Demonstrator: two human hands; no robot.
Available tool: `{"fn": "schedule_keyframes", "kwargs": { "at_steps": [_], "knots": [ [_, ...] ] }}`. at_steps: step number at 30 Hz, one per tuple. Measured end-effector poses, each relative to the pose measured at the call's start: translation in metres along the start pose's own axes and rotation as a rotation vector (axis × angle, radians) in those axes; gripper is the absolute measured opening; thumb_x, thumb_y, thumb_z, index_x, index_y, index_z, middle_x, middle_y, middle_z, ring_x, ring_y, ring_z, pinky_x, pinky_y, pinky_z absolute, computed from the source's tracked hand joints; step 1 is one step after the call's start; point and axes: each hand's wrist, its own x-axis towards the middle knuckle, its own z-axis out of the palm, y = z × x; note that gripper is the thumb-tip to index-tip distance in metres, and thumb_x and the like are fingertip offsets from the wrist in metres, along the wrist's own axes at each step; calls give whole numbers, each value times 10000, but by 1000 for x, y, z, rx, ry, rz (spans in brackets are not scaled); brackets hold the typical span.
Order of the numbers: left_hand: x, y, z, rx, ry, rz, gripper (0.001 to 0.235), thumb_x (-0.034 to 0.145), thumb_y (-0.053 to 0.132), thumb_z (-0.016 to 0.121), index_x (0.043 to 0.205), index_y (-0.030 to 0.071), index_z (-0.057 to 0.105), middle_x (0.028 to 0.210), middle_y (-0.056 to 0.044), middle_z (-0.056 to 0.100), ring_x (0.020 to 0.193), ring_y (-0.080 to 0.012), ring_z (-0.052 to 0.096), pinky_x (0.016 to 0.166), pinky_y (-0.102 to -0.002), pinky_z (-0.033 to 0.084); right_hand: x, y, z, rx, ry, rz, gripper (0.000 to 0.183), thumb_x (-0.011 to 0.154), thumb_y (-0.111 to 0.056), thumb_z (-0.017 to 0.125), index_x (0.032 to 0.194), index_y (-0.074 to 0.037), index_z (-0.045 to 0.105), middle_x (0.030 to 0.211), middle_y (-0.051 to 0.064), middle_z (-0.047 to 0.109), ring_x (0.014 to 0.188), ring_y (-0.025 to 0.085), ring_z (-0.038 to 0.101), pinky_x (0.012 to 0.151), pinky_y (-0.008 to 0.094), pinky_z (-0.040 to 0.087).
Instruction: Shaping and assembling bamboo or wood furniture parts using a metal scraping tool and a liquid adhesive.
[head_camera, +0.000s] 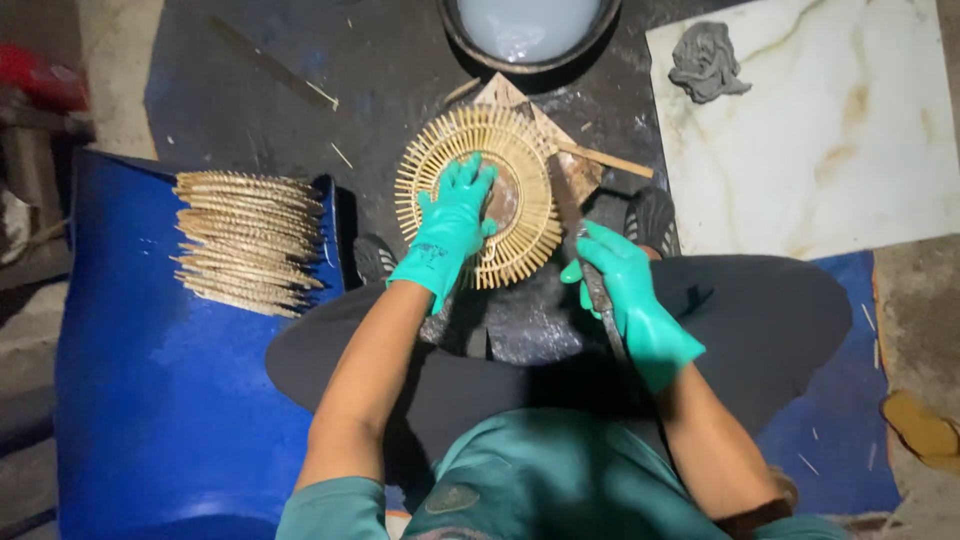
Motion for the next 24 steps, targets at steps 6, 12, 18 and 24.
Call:
{"fn": "schedule_keyframes", "kwargs": {
  "at_steps": [6,12,18,24],
  "knots": [
    [1,22,13,-114,118,-101,909,852,420,772,1598,245,282,1694,-76,159,1533,-383,179,1101,-754,280,-35,27,-10,164,145,-65,418,1018,-240,532,1395,-62,560,748,118,685,392,195,517,316,334,400],
    [5,38,14,-222,177,-221,953,869,528,725,1608,159,249,1685,-160,146,1515,-443,173,1071,-769,301,-34,30,-16,166,98,22,371,989,-245,511,1329,-123,593,720,119,669,359,193,487,295,337,373],
    [-1,34,9,-188,183,-197,957,859,541,728,1601,158,259,1681,-163,155,1521,-435,172,1080,-766,287,-9,42,-34,171,27,89,335,998,-255,524,1282,-77,518,708,130,662,360,224,480,297,371,375],
    [-15,-35,45,-436,515,18,702,918,329,739,1503,101,423,1525,-232,407,1383,-422,430,1105,-595,428,-24,-42,-30,-54,207,-124,450,1008,-248,578,1425,-87,531,749,130,697,424,191,533,352,329,407]
  ]
}}
